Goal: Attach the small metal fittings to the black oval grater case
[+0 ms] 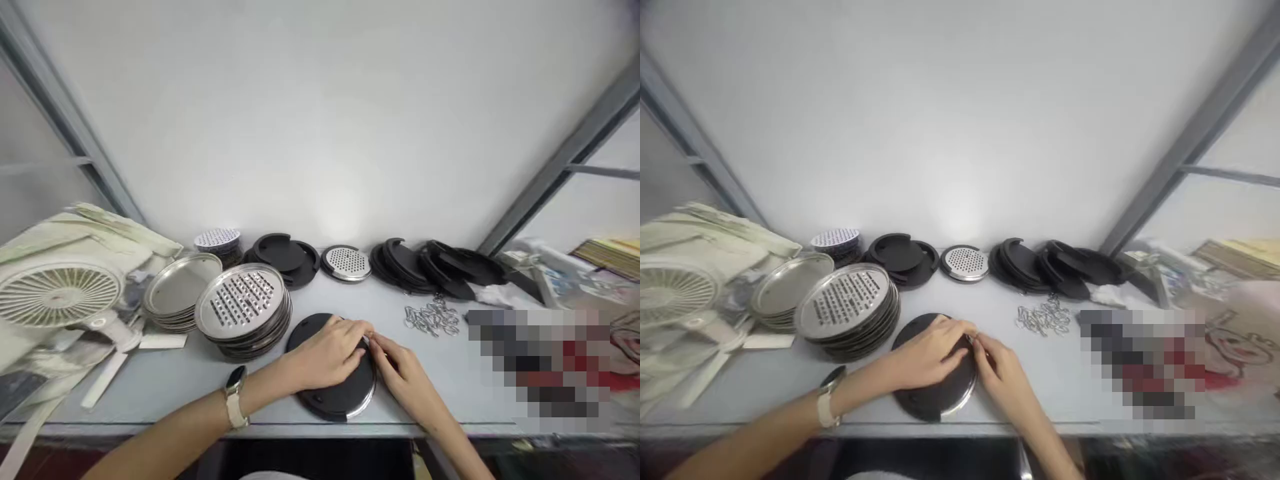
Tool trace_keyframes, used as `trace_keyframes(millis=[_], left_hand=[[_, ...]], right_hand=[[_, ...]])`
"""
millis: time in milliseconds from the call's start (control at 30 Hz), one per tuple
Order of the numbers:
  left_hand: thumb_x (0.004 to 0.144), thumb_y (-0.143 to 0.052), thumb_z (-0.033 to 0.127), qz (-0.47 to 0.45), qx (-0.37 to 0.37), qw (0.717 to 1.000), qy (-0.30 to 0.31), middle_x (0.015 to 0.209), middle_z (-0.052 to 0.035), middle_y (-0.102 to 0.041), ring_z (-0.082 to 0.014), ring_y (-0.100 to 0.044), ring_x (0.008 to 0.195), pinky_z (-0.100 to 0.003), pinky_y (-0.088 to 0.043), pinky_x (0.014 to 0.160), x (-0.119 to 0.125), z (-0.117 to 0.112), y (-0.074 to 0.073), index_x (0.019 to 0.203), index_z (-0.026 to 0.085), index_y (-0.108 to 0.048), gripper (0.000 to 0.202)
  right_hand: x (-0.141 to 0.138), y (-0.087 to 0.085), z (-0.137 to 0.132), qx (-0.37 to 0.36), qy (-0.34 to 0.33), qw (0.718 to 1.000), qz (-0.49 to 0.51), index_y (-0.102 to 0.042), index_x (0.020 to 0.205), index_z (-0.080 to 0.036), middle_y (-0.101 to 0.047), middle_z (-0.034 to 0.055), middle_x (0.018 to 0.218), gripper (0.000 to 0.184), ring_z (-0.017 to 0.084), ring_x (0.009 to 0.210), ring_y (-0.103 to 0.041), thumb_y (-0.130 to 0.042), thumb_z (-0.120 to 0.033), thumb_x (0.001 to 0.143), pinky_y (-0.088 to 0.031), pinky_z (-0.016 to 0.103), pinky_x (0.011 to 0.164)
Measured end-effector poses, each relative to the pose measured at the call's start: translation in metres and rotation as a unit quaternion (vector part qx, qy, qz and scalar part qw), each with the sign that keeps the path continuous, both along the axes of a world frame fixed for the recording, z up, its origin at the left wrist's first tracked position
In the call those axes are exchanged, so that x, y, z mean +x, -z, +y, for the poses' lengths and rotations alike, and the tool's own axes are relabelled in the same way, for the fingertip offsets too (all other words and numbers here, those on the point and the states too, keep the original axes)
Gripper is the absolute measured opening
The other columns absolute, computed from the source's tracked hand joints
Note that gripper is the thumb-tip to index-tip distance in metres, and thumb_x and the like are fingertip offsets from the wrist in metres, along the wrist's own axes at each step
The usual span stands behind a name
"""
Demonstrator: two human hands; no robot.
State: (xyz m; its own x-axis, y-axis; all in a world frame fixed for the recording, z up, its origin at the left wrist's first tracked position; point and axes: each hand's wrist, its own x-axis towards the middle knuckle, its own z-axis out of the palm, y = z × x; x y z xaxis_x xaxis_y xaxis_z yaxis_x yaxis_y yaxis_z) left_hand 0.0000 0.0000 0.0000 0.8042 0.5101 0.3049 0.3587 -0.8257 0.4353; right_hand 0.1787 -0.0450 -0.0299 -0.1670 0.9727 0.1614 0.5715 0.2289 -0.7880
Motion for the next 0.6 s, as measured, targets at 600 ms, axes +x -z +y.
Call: trace_keyframes(millis=[600], left_hand=[[0.092,-0.046,0.016,-0.002,0.017,1.000,-0.012,0.109,-0.0082,-0.060,-0.0215,-0.054,0.103,-0.035,-0.040,0.094,0.0006,0.0014,0.0034,0.112,0.015,-0.049,0.020]], right_hand=[[-0.0007,0.0096,0.0017,0.023,0.031,0.999,-0.033,-0.044,0.069,-0.020,-0.046,-0.0033,0.059,0.034,0.014,0.054,-0.043,-0.036,-0.039,0.097,-0.034,0.023,0.052]])
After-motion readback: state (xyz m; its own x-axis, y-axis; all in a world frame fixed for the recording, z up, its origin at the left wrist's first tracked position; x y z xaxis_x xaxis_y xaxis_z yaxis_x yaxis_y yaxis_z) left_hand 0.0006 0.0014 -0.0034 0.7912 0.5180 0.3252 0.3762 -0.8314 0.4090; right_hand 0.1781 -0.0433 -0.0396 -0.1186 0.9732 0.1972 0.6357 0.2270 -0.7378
